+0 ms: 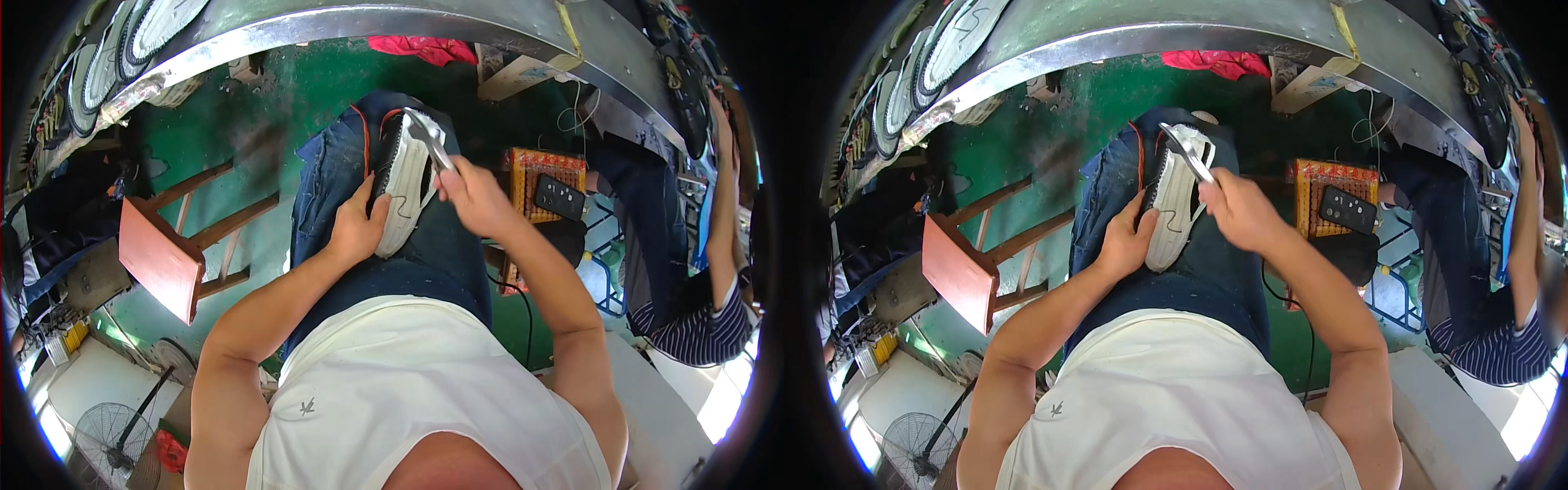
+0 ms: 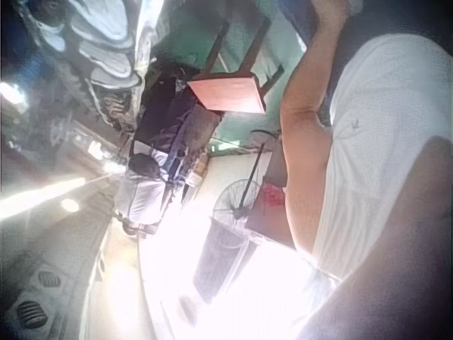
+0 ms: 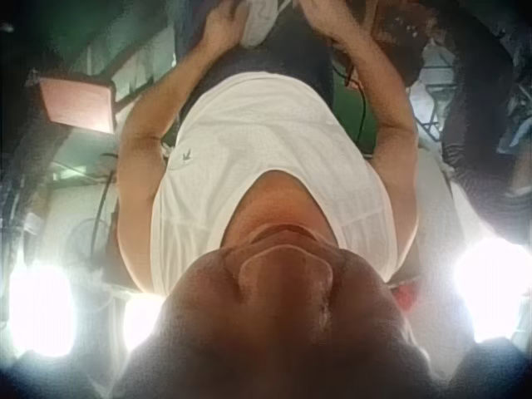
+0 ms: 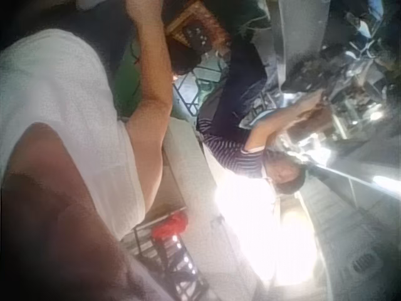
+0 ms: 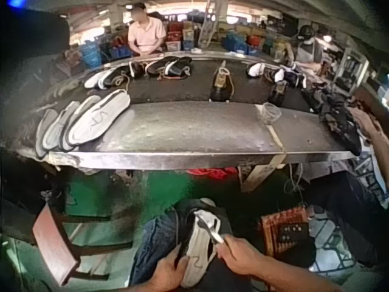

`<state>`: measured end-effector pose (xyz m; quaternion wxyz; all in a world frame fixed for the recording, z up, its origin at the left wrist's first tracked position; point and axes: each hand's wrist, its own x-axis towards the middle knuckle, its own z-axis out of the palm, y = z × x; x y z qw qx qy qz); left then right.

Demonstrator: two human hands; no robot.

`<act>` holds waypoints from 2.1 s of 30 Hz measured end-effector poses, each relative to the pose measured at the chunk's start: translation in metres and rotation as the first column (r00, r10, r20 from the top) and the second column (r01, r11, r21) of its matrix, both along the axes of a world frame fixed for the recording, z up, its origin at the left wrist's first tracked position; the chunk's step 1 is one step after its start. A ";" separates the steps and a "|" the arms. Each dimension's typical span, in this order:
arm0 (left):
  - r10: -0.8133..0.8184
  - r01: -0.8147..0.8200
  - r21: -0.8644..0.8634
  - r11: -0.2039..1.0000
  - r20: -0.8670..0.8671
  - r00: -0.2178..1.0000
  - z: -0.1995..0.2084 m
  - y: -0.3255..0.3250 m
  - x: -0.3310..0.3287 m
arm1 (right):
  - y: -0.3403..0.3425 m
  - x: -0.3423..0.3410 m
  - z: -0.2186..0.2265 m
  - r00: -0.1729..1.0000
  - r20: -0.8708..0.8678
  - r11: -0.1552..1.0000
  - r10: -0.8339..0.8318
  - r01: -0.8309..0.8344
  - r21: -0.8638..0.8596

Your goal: Manually pull and hammer the upper material over the last to secure it to the insole using lasting pliers.

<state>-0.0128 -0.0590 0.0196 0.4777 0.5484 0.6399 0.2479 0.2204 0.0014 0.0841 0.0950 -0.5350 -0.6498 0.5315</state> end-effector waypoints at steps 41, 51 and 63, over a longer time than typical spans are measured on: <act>-0.050 0.083 0.202 0.976 -0.160 0.986 0.012 0.035 -0.004 | -0.031 0.026 0.016 0.988 0.012 0.936 0.154 -0.142 -0.321; -0.087 0.213 0.563 0.798 -0.243 0.966 0.016 0.032 0.010 | -0.006 0.026 0.037 0.973 0.045 0.870 0.226 -0.180 -0.459; 0.408 0.047 -0.504 0.863 0.748 0.523 -0.055 0.040 0.001 | -0.003 0.001 0.005 0.897 0.308 0.948 0.318 -0.298 -0.111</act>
